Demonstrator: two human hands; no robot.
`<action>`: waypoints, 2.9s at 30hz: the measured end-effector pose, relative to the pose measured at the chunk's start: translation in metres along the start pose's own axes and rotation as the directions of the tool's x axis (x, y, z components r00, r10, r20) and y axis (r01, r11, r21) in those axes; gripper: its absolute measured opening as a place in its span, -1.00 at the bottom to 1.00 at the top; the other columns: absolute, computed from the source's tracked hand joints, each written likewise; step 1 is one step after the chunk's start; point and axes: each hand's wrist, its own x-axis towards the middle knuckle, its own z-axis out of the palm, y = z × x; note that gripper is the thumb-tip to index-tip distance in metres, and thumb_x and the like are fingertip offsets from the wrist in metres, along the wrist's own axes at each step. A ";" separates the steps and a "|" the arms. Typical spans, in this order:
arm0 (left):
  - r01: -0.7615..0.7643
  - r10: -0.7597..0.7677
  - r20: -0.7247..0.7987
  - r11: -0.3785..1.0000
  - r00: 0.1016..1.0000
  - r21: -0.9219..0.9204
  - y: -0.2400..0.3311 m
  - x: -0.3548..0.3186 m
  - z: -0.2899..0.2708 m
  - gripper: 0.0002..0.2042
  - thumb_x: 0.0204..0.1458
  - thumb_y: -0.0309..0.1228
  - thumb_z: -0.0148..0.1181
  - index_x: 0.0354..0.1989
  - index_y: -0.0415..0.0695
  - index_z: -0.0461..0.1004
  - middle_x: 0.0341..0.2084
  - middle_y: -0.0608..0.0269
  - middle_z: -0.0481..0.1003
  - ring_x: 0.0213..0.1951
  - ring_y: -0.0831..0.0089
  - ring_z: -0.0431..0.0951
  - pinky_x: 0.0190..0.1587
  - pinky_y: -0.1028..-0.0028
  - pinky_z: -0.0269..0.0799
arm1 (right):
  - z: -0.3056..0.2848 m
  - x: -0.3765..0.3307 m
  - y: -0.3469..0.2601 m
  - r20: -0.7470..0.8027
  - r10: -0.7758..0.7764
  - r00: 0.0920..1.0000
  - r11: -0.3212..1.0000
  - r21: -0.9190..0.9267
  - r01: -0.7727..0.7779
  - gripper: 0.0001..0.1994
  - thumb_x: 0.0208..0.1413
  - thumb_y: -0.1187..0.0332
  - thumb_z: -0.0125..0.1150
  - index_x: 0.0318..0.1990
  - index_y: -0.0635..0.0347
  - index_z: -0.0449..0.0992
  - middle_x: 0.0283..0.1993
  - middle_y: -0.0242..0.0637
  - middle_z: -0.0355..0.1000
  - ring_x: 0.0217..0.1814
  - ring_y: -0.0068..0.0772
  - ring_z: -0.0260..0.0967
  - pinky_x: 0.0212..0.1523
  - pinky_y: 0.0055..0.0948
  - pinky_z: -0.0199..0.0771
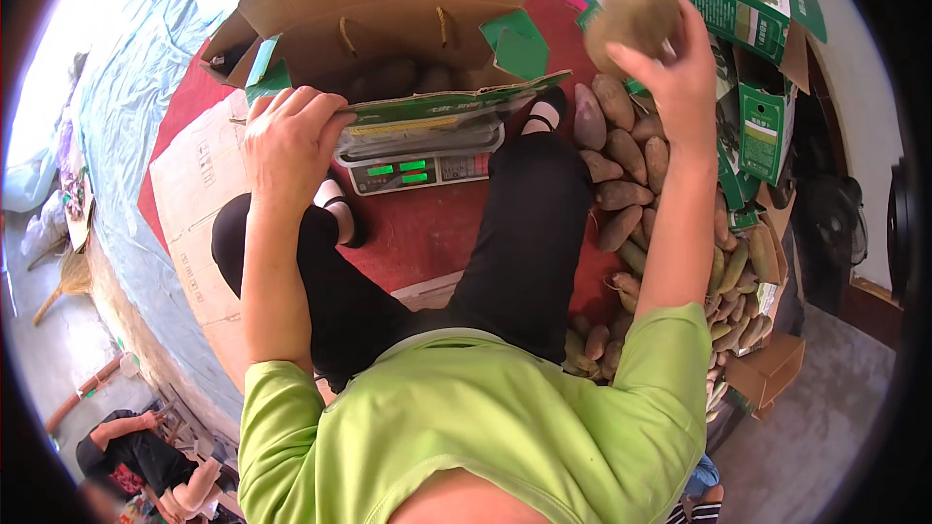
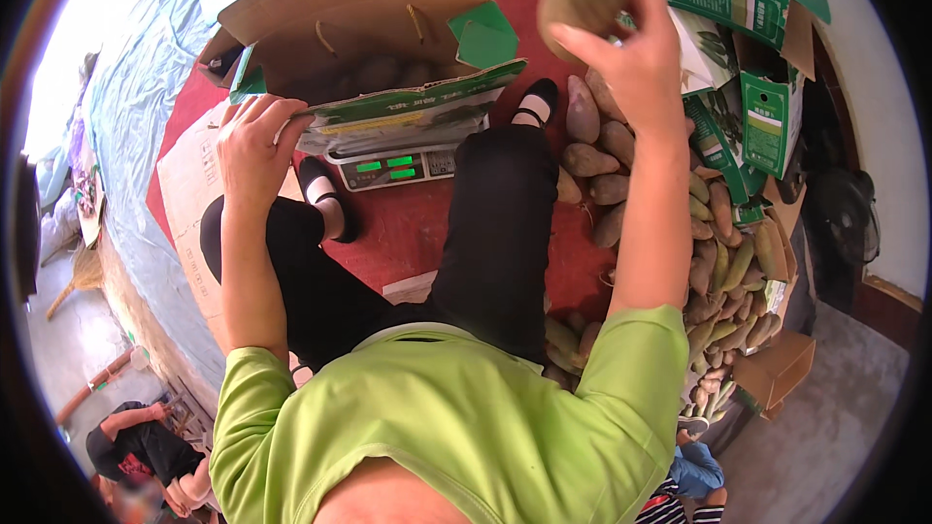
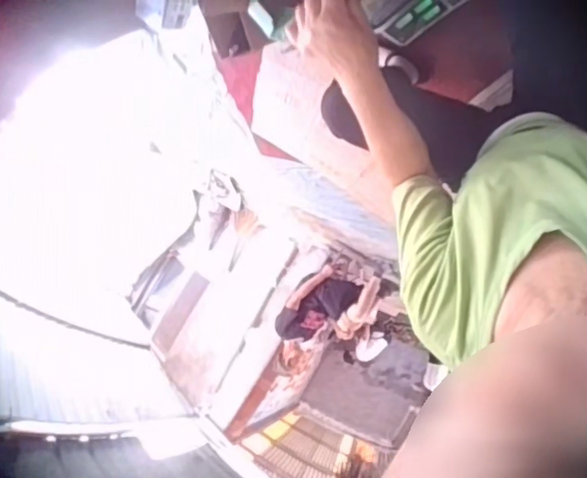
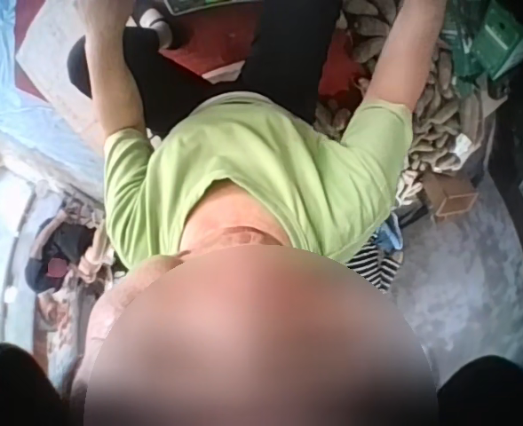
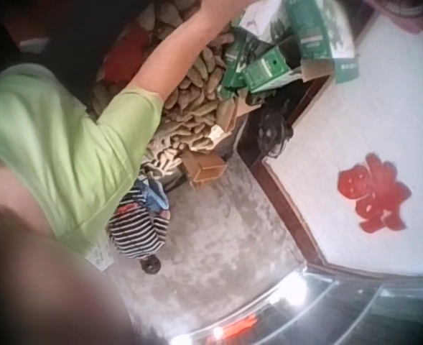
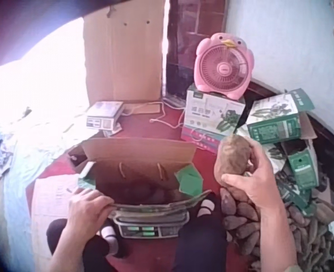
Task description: Sorting green radishes from a pile on the floor, weighing them on a digital scale, and packing them into branded cardboard boxes.
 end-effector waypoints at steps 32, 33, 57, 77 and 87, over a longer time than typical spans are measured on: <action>-0.066 0.066 0.005 0.995 0.998 -0.080 -0.020 -0.003 0.011 -0.84 0.01 -0.45 0.16 -0.22 -0.10 0.55 -0.35 0.26 0.55 -0.29 0.35 0.51 -0.13 0.41 0.34 | 0.019 -0.217 0.156 -0.478 0.405 0.779 0.866 -0.073 -0.495 -0.85 -0.04 0.47 0.15 -0.27 0.21 0.51 -0.35 -0.19 0.51 -0.26 -0.32 0.49 -0.25 -0.42 0.44; -0.069 0.068 -0.009 0.995 0.998 -0.072 -0.021 -0.002 0.012 -0.83 0.04 -0.46 0.13 -0.19 -0.11 0.55 -0.32 0.25 0.56 -0.28 0.35 0.53 -0.15 0.42 0.37 | 0.015 -0.245 0.168 -0.448 0.456 0.769 0.819 -0.126 -0.559 -0.84 -0.06 0.45 0.15 -0.27 0.17 0.52 -0.33 -0.17 0.51 -0.25 -0.25 0.49 -0.23 -0.39 0.45; -0.027 0.010 -0.096 0.983 0.995 -0.180 -0.027 0.000 0.017 -0.85 0.10 -0.43 0.09 -0.27 -0.17 0.58 -0.41 0.25 0.56 -0.35 0.44 0.50 -0.21 0.46 0.36 | -0.063 -0.427 0.225 -0.516 0.711 0.479 0.344 -0.339 -0.876 -0.83 -0.13 0.41 0.12 -0.33 0.12 0.56 -0.33 -0.11 0.51 -0.21 -0.05 0.46 -0.18 -0.23 0.45; 0.075 -0.076 -0.009 0.993 0.997 -0.091 -0.022 -0.005 0.012 -0.78 0.18 -0.40 -0.02 -0.19 -0.15 0.57 -0.31 0.29 0.56 -0.22 0.48 0.46 -0.04 0.47 0.26 | -0.014 -0.395 0.251 -0.431 0.899 0.080 -0.169 -0.509 -0.844 -0.18 -0.30 0.14 0.40 0.19 0.14 0.18 0.18 -0.07 0.20 0.25 0.04 0.09 0.17 -0.10 0.24; 0.042 -0.046 -0.040 0.995 0.998 -0.093 -0.009 0.001 0.004 -0.87 0.03 -0.40 0.13 -0.37 -0.16 0.57 -0.45 0.28 0.53 -0.31 0.41 0.47 -0.02 0.44 0.20 | 0.004 -0.382 0.241 -0.404 0.912 0.070 -0.166 -0.521 -0.837 -0.32 -0.32 0.20 0.41 0.02 0.21 0.27 0.05 -0.08 0.34 0.14 -0.04 0.27 0.08 -0.15 0.35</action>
